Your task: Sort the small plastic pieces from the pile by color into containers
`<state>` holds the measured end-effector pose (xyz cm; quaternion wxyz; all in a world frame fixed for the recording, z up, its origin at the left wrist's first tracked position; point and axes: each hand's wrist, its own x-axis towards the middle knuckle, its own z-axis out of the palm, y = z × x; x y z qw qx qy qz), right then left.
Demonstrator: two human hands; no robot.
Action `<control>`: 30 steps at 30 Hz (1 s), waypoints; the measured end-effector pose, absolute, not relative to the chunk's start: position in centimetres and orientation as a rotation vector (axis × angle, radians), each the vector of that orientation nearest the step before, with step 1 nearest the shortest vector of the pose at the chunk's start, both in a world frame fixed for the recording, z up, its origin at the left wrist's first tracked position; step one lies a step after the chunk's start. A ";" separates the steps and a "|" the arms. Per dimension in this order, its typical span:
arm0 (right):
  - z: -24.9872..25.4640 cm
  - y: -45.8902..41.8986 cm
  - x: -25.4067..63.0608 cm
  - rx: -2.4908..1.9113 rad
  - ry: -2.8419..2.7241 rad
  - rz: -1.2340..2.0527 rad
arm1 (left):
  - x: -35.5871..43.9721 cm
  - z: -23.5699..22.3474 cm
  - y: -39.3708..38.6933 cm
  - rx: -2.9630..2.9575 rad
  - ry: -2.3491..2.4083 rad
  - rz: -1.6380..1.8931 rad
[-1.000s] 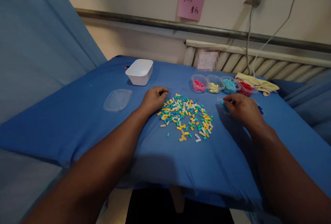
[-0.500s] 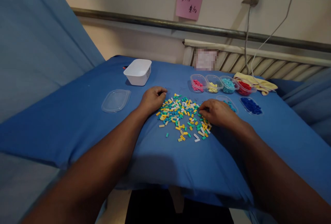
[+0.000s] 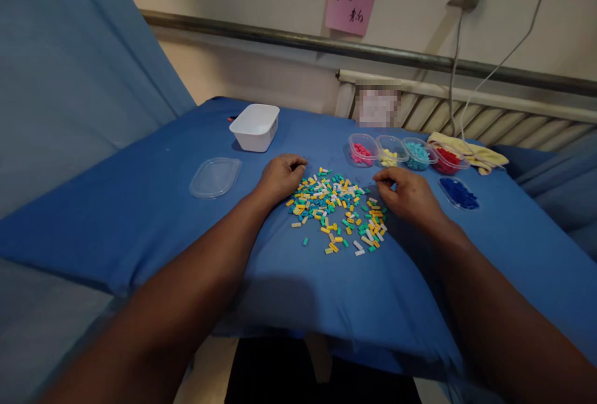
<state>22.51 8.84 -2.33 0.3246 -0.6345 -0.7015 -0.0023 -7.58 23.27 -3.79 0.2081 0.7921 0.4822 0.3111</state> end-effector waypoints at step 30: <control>-2.6 8.3 28.0 -1.950 -1.605 -0.132 | -7.7 -3.8 23.3 2.237 1.339 0.838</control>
